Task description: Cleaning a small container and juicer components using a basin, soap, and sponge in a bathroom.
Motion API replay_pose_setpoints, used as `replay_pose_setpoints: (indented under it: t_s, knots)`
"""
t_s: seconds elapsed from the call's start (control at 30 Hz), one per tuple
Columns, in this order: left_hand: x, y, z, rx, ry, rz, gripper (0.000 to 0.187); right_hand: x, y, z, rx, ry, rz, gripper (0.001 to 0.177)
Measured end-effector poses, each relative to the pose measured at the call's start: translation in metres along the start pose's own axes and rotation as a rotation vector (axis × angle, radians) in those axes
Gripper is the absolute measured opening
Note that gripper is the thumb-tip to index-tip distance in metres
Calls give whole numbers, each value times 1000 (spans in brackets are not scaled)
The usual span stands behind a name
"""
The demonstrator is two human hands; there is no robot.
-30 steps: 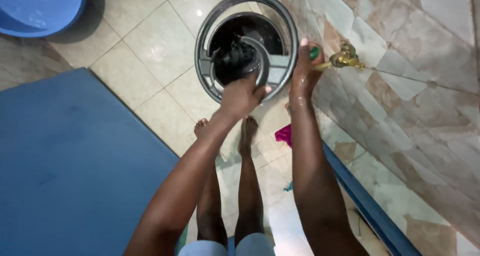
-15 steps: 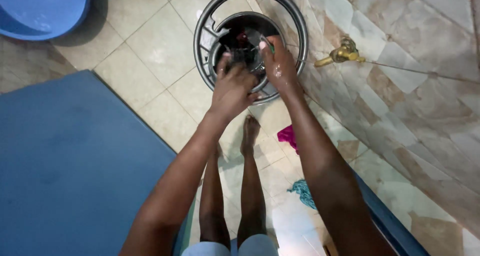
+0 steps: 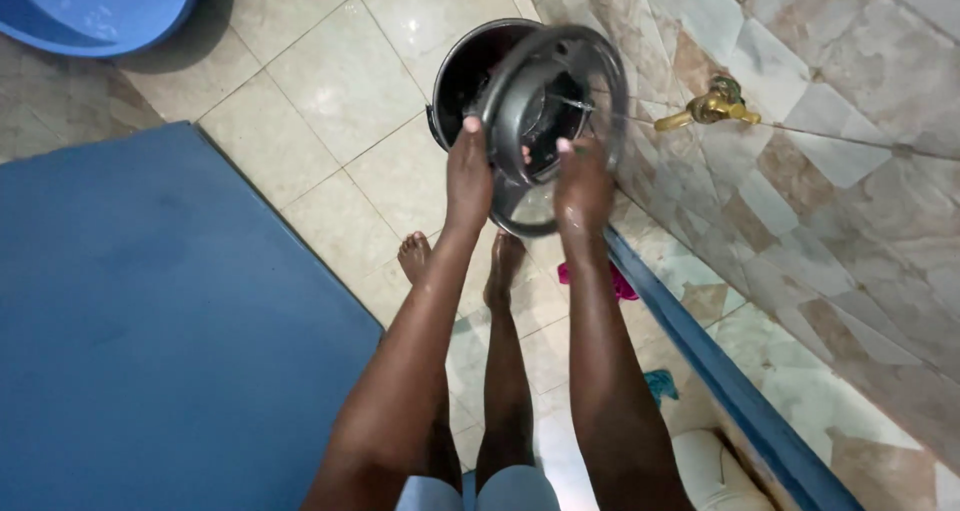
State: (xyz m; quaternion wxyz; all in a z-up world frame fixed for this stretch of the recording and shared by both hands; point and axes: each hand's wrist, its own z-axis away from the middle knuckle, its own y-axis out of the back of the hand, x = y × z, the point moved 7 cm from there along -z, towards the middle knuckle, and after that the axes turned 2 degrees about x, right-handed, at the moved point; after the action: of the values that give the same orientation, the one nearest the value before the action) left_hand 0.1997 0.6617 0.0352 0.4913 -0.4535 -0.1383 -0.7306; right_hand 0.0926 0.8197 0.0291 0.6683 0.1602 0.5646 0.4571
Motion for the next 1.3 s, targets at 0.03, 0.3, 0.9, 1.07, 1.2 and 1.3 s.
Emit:
replay_pose_setpoints:
  t_s: [0.03, 0.3, 0.9, 1.07, 1.2, 1.3]
  knots:
    - [6, -3, -2, 3, -4, 3, 70, -4, 9, 2, -1, 6, 1, 40]
    - [-3, -35, 1, -98, -15, -141, 70, -82, 31, 26, -120, 82, -555, 44]
    - [14, -51, 24, -93, -157, -548, 54, -63, 31, -14, 58, -48, -182, 34]
    - [6, -42, -3, -45, -83, -518, 57, -63, 10, 32, 163, 616, -14, 17]
    - [6, -46, 12, -103, -57, -504, 54, -49, 24, -23, 175, 274, -263, 12]
    - [31, -55, 14, -93, 13, -580, 51, -51, 39, -34, 250, -13, -385, 19]
